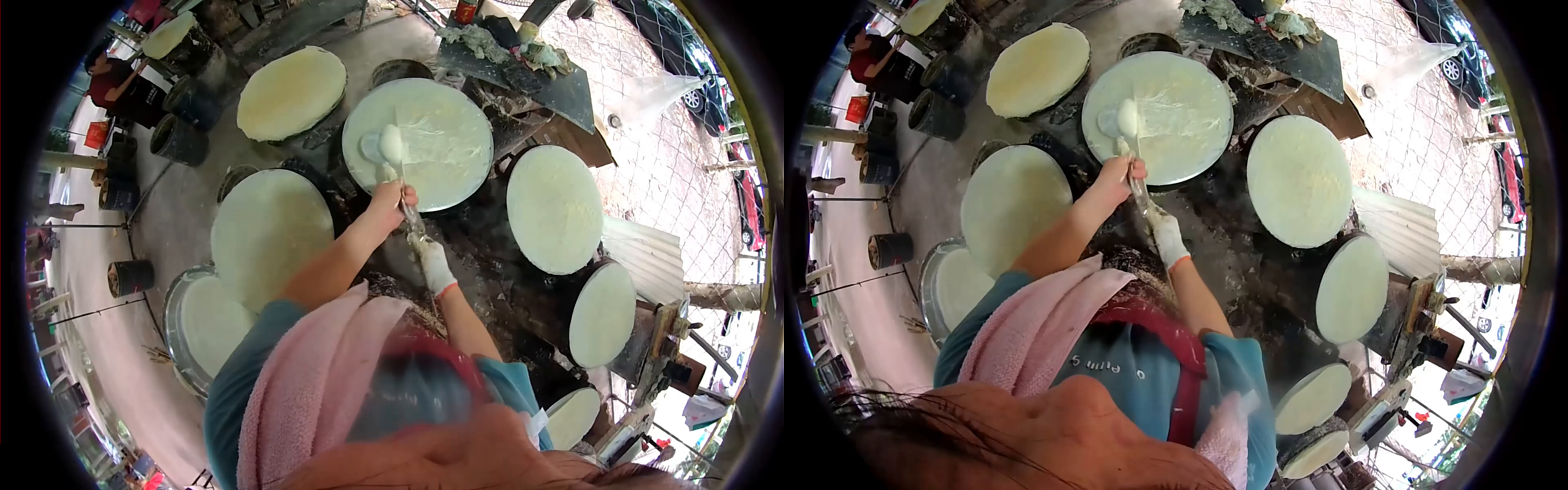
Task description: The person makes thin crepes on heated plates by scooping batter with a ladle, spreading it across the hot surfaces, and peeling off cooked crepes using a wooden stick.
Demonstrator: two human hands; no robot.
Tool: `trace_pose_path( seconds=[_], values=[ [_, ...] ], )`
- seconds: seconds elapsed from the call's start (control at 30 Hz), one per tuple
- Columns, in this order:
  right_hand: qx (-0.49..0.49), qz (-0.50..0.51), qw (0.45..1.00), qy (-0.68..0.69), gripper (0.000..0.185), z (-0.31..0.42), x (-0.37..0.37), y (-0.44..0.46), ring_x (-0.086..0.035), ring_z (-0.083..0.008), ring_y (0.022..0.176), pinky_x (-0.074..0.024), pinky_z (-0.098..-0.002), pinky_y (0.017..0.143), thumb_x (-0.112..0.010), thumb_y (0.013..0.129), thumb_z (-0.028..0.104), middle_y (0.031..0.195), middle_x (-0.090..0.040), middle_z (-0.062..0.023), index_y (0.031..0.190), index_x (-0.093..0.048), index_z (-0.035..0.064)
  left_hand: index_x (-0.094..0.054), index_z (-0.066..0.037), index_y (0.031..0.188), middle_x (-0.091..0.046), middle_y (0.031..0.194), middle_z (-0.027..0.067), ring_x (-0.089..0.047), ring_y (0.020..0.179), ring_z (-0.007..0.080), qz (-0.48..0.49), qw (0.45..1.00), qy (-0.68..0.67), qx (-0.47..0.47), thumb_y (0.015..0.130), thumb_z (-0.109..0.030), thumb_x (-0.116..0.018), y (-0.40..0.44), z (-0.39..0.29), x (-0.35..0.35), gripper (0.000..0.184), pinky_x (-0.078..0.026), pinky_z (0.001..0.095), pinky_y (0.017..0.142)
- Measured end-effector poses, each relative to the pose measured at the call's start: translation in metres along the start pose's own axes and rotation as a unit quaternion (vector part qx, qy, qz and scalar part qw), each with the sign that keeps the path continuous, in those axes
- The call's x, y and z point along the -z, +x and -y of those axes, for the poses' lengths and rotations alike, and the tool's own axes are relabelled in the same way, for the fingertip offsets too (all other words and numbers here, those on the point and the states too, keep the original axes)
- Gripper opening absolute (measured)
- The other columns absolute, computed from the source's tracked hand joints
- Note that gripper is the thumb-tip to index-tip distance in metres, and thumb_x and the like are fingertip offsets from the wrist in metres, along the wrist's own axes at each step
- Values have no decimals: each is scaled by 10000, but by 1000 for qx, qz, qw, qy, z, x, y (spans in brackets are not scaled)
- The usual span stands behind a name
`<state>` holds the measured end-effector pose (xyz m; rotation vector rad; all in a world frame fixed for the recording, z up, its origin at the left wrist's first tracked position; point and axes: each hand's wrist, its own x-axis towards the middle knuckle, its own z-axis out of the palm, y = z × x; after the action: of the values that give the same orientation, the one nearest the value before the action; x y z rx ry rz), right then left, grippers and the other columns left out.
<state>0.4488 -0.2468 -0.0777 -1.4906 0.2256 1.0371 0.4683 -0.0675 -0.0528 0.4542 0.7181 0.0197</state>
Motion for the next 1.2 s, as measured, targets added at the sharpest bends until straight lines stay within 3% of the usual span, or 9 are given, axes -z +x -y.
trace_pose_path(
  seconds=[0.07, 0.17, 0.3, 0.43, 0.47, 0.63, 0.7, 1.0, 1.2],
  values=[
    [7, -35, 999, -4, 207, 28, 1, -18, -452, -81, 488, -350, -241, 454, -638, 881, 285, 646, -575, 21, 966, -686, 103, -417, -14, 951, -435, 700, 15, -430, 563, 133, 332, 891, -258, 172, 998, -150, -352, -12, -36, 20, 158, -371, 284, 525],
    [84, -93, 992, 3, 257, 17, 33, 10, -506, -61, 674, -396, -198, 607, -660, 875, 233, 828, -609, 14, 1059, -664, 54, -437, 8, 996, -421, 668, -12, -427, 511, 108, 349, 808, -436, 188, 1019, -176, -322, -60, -80, 58, 218, -427, 273, 596],
    [121, 0, 976, -180, 311, -11, 45, 30, -543, -63, 825, -426, -190, 743, -686, 858, 146, 965, -641, 7, 1135, -647, 10, -435, 39, 1088, -394, 662, -18, -346, 381, 62, 407, 912, -41, 35, 1028, -264, -353, -82, -117, 53, 320, -363, 208, 425],
    [127, -82, 983, -102, 305, -2, 53, -3, -561, -80, 872, -448, -228, 814, -700, 839, 184, 974, -656, -20, 1081, -662, 2, -478, -4, 1008, -380, 610, -46, -338, 420, 32, 211, 969, -105, 75, 1009, -236, -408, -88, -151, -1, 242, -282, 203, 396],
    [137, -82, 980, -122, 314, -11, 59, -8, -569, -88, 888, -453, -237, 833, -707, 832, 199, 980, -660, -26, 1077, -666, 8, -495, -43, 897, -390, 615, -44, -350, 451, 38, 355, 931, 47, 75, 995, -214, -433, -70, -147, 14, 206, -289, 211, 415],
    [158, -161, 963, -150, 316, -71, 89, -93, -612, -99, 815, -475, -261, 799, -677, 849, 248, 930, -701, -36, 1144, -672, 136, -489, -62, 814, -403, 568, -15, -349, 371, 72, 174, 847, 481, -148, 965, -210, -510, -133, -63, -45, 212, -264, 231, 325],
    [259, -274, 915, 144, 323, -122, 120, -115, -607, -80, 856, -472, -254, 821, -644, 882, 238, 946, -701, -82, 1152, -646, 60, -528, -13, 927, -389, 561, 1, -332, 353, 73, 221, 822, 518, -78, 990, -210, -452, -162, -26, -86, 220, -245, 219, 314],
    [-55, -635, 770, -9, 705, -264, 209, -391, -660, -321, 944, -505, -372, 820, -693, 783, 488, 1045, -660, -200, 1378, -452, 197, -430, 96, 1140, -410, 650, 3, -378, 347, 64, 321, 733, 172, 575, 993, -182, -381, -183, 210, -139, 318, -336, 260, 370],
    [-65, -734, 638, -222, 564, -361, 319, -463, -623, -319, 799, -522, -412, 714, -702, 754, 252, 951, -625, -113, 1293, -537, 229, -397, 143, 1151, -404, 655, 26, -373, 333, 77, 327, 708, 179, 599, 1029, -180, -295, -268, 336, -188, 360, -274, 226, 334]
  ],
)
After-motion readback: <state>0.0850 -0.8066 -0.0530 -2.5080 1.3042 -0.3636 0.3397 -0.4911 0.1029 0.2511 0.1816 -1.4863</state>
